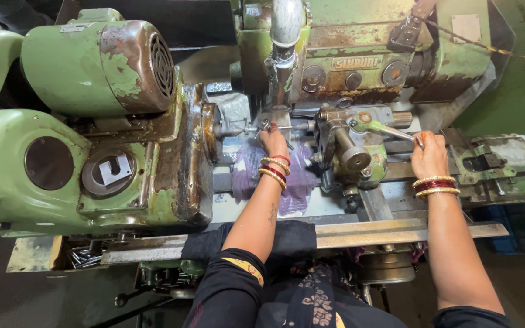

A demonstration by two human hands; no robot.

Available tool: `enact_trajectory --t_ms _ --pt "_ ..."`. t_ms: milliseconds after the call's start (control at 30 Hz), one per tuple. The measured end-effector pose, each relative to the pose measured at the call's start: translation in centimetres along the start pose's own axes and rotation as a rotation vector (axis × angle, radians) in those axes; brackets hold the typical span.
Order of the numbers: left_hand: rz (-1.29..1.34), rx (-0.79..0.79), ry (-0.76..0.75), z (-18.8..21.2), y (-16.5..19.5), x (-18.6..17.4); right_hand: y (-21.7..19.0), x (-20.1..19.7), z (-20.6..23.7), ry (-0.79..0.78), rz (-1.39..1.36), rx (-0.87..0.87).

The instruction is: The person repeatedly picks metal rods from a green crate, inserts them into a green metal turning machine, operates the machine with a lever, and removes the processed rods. The person places the finished rods into a separate container on the machine.

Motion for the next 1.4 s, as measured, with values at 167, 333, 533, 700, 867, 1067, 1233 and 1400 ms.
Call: enact_trajectory --t_ms 167,333,533,700,867,1067,1233,1400 --pt "0.041 0.019 0.028 -0.3 -0.6 0.2 2.0 -0.5 -3.0 -0.168 0.152 -0.099" --pt "-0.328 0.096 0.057 -2.0 0.0 -0.6 2.1 -0.7 -4.8 -0.4 0.084 0.067" --pt "0.393 -0.253 0.108 -3.6 -0.1 -1.8 -0.3 1.4 0.9 -0.107 0.344 0.144" --pt "0.135 -0.182 0.132 -2.0 -1.4 -0.8 1.2 0.0 -3.1 -0.1 0.226 0.007" --pt "-0.006 -0.206 0.156 -1.2 -2.1 -1.7 2.3 0.4 -4.0 -0.089 0.252 -0.015" --pt "-0.236 -0.356 0.075 -2.8 -0.9 -3.6 1.6 -0.1 -3.4 -0.074 0.217 -0.021" --pt "-0.099 -0.269 0.173 -3.7 -1.3 -3.3 1.1 -0.2 -3.3 -0.062 0.207 -0.017" --pt "0.125 -0.328 0.155 -3.9 -1.9 -2.8 1.1 -0.2 -3.2 -0.072 0.2 0.003"
Point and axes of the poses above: each hand's wrist, its own z-axis away from the middle knuckle, its own x-axis out of the palm, y = z × x, the point moved 3 cm from there along -z, towards the middle knuckle, and after that the axes turned 3 degrees about -z, right-handed, at the moved point
